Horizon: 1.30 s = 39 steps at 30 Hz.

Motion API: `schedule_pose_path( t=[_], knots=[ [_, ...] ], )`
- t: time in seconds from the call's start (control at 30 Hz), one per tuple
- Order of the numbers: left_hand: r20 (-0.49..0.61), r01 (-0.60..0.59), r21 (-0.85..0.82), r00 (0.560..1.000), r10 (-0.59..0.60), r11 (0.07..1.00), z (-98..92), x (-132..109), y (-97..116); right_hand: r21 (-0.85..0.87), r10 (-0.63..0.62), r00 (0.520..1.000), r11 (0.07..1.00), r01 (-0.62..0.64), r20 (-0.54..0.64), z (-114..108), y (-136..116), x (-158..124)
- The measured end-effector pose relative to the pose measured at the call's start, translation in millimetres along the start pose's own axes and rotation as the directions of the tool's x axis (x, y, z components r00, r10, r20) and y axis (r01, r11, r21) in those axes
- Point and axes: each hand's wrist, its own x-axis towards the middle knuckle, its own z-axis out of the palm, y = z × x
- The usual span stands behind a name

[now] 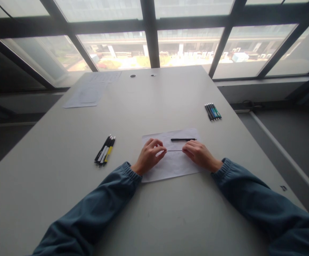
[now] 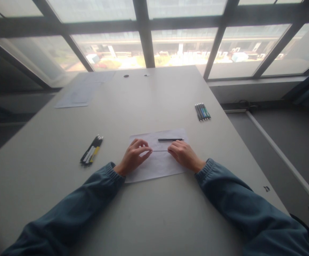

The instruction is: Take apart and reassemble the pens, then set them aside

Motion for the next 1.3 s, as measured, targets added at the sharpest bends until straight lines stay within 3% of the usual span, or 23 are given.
schedule_pose_path(
  t=[0.33, 0.5, 0.67, 0.9, 1.0, 1.2, 1.3],
  knots=[
    [0.018, -0.005, -0.056, 1.000, 0.006, 0.998, -0.4, -1, 1, 0.086, -0.061, 0.998, 0.994, 0.061, -0.002, 2, -2, 1],
    [-0.047, 0.099, -0.104, 0.993, -0.105, 0.990, -5.2, 0, 5, 0.093, -0.031, 0.999, 0.995, 0.033, -0.023, 2, 0, -1],
    [-0.110, 0.287, 0.055, 0.954, -0.280, 0.956, -3.2, 0, -4, 0.086, 0.003, 0.998, 0.996, 0.003, -0.067, 5, 4, -3],
    [-0.021, 0.279, 0.167, 0.960, -0.280, 0.945, 2.1, -6, -14, 0.090, 0.009, 0.996, 0.996, -0.001, -0.094, 6, 3, -3],
    [-0.043, 0.260, 0.112, 0.965, -0.257, 0.959, 2.4, -6, -13, 0.091, 0.007, 0.995, 0.996, 0.002, -0.095, 5, 2, -2],
    [-0.142, 0.205, -0.205, 0.961, -0.236, 0.957, 2.9, -1, -4, 0.088, 0.015, 0.992, 0.996, -0.005, -0.122, 4, 2, -1],
    [-0.146, 0.197, -0.275, 0.959, -0.244, 0.941, 1.8, 0, 0, 0.094, 0.018, 0.992, 0.996, -0.006, -0.129, 5, 2, -2]
  ],
)
